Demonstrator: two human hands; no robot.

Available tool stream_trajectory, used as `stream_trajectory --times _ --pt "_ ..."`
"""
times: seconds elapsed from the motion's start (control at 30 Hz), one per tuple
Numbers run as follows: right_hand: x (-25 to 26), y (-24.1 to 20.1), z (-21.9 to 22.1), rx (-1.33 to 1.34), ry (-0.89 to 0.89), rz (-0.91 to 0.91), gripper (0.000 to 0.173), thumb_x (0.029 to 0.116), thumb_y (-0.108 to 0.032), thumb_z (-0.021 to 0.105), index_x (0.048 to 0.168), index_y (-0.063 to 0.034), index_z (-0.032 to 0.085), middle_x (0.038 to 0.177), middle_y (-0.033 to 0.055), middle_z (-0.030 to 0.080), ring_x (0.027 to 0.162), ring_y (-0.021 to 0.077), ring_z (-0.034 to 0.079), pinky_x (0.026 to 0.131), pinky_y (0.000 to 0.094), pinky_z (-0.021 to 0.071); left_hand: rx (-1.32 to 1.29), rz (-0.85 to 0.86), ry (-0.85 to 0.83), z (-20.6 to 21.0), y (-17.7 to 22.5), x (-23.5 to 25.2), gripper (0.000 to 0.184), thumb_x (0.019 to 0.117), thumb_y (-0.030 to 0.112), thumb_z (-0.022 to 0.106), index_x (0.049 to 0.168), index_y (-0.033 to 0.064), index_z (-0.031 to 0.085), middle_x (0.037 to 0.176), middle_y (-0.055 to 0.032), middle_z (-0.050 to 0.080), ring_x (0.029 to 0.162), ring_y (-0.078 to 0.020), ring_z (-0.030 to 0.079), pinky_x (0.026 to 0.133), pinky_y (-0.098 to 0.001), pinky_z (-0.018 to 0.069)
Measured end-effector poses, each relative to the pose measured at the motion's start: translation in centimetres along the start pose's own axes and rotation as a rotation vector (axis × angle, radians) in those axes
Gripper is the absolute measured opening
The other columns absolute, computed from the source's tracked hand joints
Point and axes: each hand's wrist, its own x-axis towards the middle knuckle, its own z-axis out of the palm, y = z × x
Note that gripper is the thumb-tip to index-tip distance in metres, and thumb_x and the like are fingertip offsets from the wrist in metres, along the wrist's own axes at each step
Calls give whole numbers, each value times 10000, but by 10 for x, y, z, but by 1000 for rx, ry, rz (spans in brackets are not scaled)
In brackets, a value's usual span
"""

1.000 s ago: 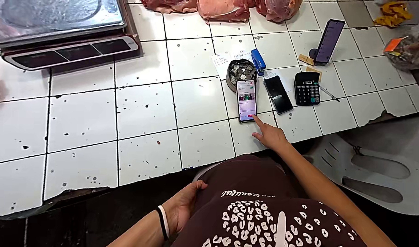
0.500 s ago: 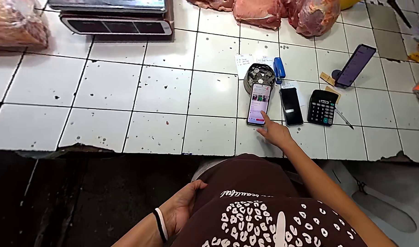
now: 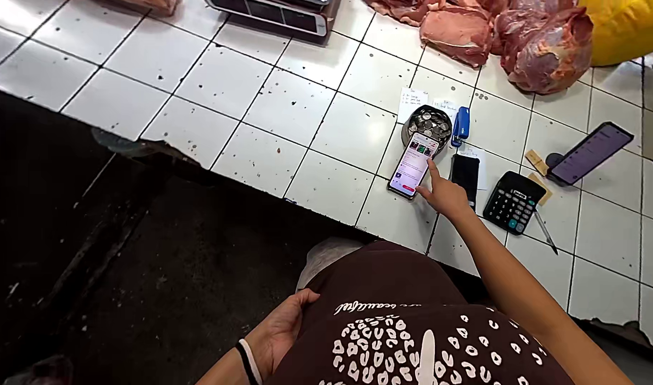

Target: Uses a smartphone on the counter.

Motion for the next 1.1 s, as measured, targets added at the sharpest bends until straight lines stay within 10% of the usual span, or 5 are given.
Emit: stream_trajectory --times 0.6,1.1 --pt "-6 -11 -1 -10 -14 -55 845 1053 -481 538 1670 -196 36 1058 224 711 1012 425 688 903 618 508 -217 45 -31 -30 -43 6 239 1044 159 395 876 106 557 693 -70 658 580 -131 660 498 -274 549" --pt "-43 -31 75 122 66 -8 879 1011 -465 605 1663 -117 129 1545 265 444 1403 454 456 1110 612 377 173 22 4 -29 61 -9 188 1038 164 419 927 105 559 729 -68 660 619 -127 669 530 -272 558"
